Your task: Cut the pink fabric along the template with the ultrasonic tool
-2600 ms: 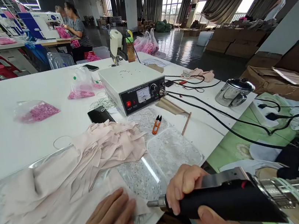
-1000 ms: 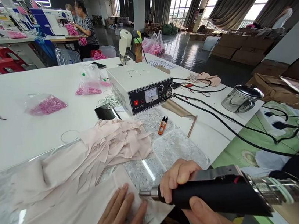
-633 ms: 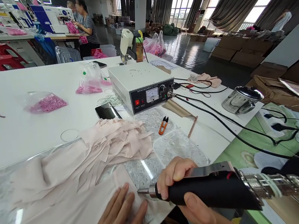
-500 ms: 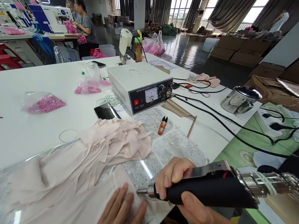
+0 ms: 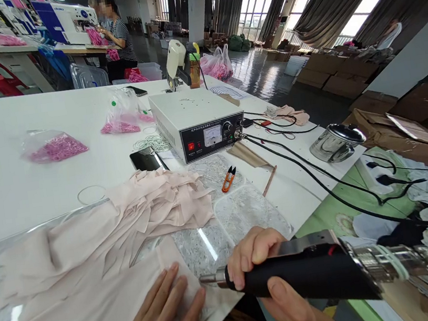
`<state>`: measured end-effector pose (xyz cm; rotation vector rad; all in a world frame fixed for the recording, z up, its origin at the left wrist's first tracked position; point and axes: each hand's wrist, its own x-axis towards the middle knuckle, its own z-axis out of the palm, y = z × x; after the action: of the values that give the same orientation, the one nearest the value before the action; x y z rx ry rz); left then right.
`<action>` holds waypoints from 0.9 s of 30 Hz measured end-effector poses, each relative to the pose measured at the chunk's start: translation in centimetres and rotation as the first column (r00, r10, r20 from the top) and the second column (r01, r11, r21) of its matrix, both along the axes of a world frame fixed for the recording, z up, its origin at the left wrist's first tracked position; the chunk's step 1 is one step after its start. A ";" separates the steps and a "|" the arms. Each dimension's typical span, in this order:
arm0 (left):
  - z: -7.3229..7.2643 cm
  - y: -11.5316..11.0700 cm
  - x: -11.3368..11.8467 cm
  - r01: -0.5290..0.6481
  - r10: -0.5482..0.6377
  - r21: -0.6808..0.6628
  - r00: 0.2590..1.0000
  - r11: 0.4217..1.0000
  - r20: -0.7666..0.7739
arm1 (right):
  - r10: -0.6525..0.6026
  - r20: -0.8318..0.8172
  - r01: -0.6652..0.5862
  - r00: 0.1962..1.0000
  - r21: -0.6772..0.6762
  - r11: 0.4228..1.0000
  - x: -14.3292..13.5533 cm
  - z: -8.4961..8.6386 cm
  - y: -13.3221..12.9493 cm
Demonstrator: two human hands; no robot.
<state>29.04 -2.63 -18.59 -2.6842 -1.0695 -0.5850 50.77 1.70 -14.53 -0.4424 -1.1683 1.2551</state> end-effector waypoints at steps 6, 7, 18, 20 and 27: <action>0.0 0.0 -0.1 0.003 -0.003 0.005 1.000 1.000 -0.015 | 0.014 -0.027 -0.014 1.000 -0.005 1.000 -0.5 -0.1 0.1; 0.0 0.0 -0.1 0.004 -0.004 0.007 1.000 1.000 -0.013 | 0.010 -0.026 -0.010 1.000 -0.004 1.000 -0.6 -0.2 0.1; 0.2 0.5 0.0 -0.011 0.011 -0.011 0.999 1.000 0.047 | -0.001 -0.035 0.001 0.999 -0.009 1.000 0.1 -0.2 0.4; 0.4 0.7 0.0 -0.012 0.010 0.025 0.996 1.000 0.085 | -0.019 -0.060 0.017 0.998 -0.038 0.999 1.0 0.3 0.1; 0.6 0.9 -0.8 -0.003 0.006 0.041 0.998 0.999 -0.066 | -0.094 0.003 0.094 0.996 -0.074 0.993 3.7 0.6 -1.0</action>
<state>28.26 -1.72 -17.96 -2.6454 -1.0349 -0.5082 54.49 0.72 -13.90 -0.5464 -1.0910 1.2192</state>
